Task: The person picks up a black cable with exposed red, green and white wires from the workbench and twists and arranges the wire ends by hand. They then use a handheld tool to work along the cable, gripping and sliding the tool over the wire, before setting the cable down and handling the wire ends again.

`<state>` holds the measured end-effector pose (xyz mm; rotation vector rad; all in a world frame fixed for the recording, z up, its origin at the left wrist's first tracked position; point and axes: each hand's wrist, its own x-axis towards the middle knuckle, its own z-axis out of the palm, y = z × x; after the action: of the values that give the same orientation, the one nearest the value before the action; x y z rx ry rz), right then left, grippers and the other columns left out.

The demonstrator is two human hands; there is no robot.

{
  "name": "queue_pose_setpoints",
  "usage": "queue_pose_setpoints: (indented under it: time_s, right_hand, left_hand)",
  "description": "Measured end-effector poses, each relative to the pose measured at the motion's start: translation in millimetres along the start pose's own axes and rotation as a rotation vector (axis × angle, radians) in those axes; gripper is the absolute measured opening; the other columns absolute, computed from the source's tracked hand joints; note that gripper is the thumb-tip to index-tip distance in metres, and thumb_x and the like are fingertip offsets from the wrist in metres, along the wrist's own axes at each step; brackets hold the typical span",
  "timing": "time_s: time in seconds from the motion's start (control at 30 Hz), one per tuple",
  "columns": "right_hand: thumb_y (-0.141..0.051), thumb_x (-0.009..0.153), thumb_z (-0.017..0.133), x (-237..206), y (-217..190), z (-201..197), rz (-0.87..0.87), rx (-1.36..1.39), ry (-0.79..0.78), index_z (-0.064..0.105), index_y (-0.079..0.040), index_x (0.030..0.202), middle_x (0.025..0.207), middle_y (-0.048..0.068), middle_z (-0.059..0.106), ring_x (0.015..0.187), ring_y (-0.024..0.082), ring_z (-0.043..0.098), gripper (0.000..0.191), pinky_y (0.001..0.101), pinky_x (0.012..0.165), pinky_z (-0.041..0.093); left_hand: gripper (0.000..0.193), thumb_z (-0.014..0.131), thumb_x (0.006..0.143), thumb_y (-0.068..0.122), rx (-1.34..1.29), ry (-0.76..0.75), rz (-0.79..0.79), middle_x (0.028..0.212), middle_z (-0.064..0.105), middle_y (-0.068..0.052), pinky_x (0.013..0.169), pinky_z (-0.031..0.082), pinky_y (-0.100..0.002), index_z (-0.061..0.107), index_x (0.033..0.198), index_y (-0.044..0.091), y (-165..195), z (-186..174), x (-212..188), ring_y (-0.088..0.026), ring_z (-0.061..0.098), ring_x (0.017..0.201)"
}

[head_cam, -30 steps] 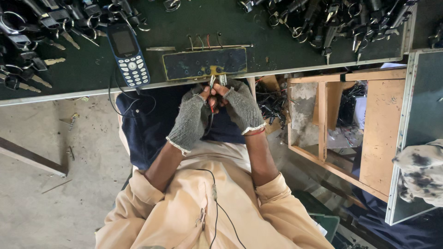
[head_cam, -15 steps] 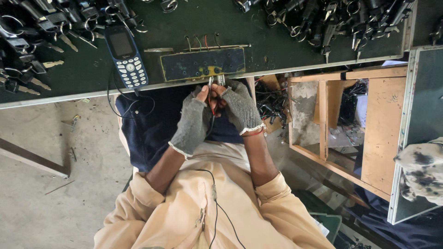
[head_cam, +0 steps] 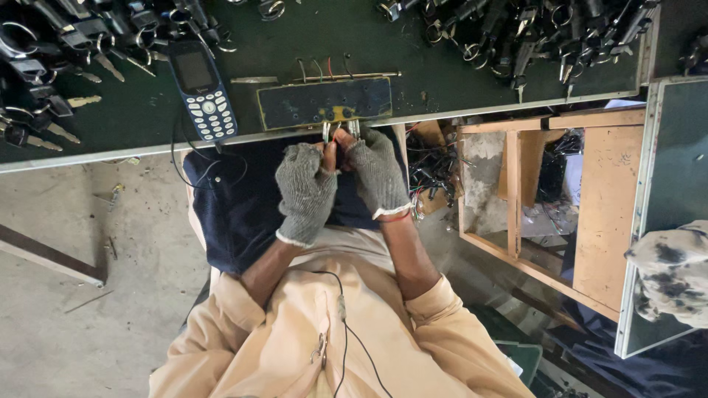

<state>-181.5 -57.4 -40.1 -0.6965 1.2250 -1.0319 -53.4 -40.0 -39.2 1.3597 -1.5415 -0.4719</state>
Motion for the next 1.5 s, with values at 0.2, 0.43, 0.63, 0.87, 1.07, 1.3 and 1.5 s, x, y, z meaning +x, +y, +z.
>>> queue_pose_setpoints:
  time_s: [0.2,0.43,0.63,0.87,1.07,1.3,1.5]
  right_hand:
    - [-0.026,0.097,0.071,-3.0,-3.2,4.0,0.032,-0.094,0.068,0.074,-0.005,0.1,0.074,-0.004,0.062,0.062,0.004,0.051,0.022,0.0218,0.054,0.038]
    - [-0.029,0.098,0.071,1.0,0.0,9.6,0.001,-0.16,0.142,0.073,-0.003,0.097,0.072,-0.003,0.061,0.06,0.005,0.049,0.026,0.0222,0.053,0.037]
    - [-0.032,0.098,0.071,0.0,-1.9,11.0,-0.025,-0.112,0.099,0.073,-0.003,0.1,0.074,-0.003,0.062,0.062,0.004,0.051,0.029,0.0221,0.055,0.039]
    - [-0.033,0.096,0.072,0.5,-3.4,9.2,0.001,-0.122,0.099,0.073,-0.003,0.1,0.074,-0.003,0.063,0.062,0.005,0.052,0.03,0.0223,0.055,0.04]
    - [-0.032,0.095,0.074,-0.7,-4.6,9.6,0.014,-0.069,0.097,0.073,-0.003,0.1,0.071,-0.004,0.061,0.059,0.004,0.048,0.029,0.0224,0.054,0.038]
    - [-0.033,0.096,0.073,-2.1,-4.8,7.6,0.0,-0.147,0.104,0.075,-0.003,0.099,0.069,-0.004,0.06,0.059,0.004,0.048,0.03,0.0219,0.054,0.038]
    - [-0.035,0.096,0.074,-1.2,-1.7,6.2,-0.004,-0.066,0.061,0.074,-0.003,0.102,0.077,-0.004,0.064,0.063,0.003,0.049,0.032,0.021,0.055,0.037]
  left_hand:
    - [0.024,0.071,0.1,0.013,-0.073,-0.036,-0.133,0.073,0.061,-0.013,0.063,0.046,-0.047,0.062,0.08,0.004,4.3,4.9,8.0,-0.034,0.062,0.071]
    - [0.024,0.065,0.103,0.013,-0.059,-0.071,0.028,0.077,0.059,-0.014,0.067,0.045,-0.048,0.06,0.081,0.005,-2.2,-14.3,7.9,-0.036,0.06,0.074]
    - [0.03,0.067,0.102,0.017,-0.134,-0.159,-0.107,0.07,0.056,-0.015,0.06,0.042,-0.048,0.056,0.078,0.004,-6.8,-12.6,13.1,-0.036,0.059,0.068]
    - [0.033,0.068,0.101,0.017,-0.12,-0.173,-0.165,0.068,0.053,-0.017,0.059,0.041,-0.047,0.054,0.074,0.002,-3.6,-12.2,14.3,-0.036,0.057,0.064]
    - [0.032,0.067,0.1,0.016,-0.126,-0.159,-0.144,0.067,0.053,-0.015,0.058,0.04,-0.046,0.054,0.074,0.003,-0.4,-12.1,15.9,-0.035,0.056,0.063]
    - [0.033,0.068,0.1,0.017,-0.125,-0.17,-0.172,0.066,0.052,-0.016,0.058,0.039,-0.046,0.054,0.073,0.003,1.2,-11.0,13.6,-0.034,0.055,0.062]
    - [0.03,0.066,0.103,0.015,-0.146,-0.111,-0.1,0.069,0.056,-0.013,0.061,0.042,-0.047,0.057,0.076,0.006,4.4,-5.9,9.8,-0.034,0.057,0.065]
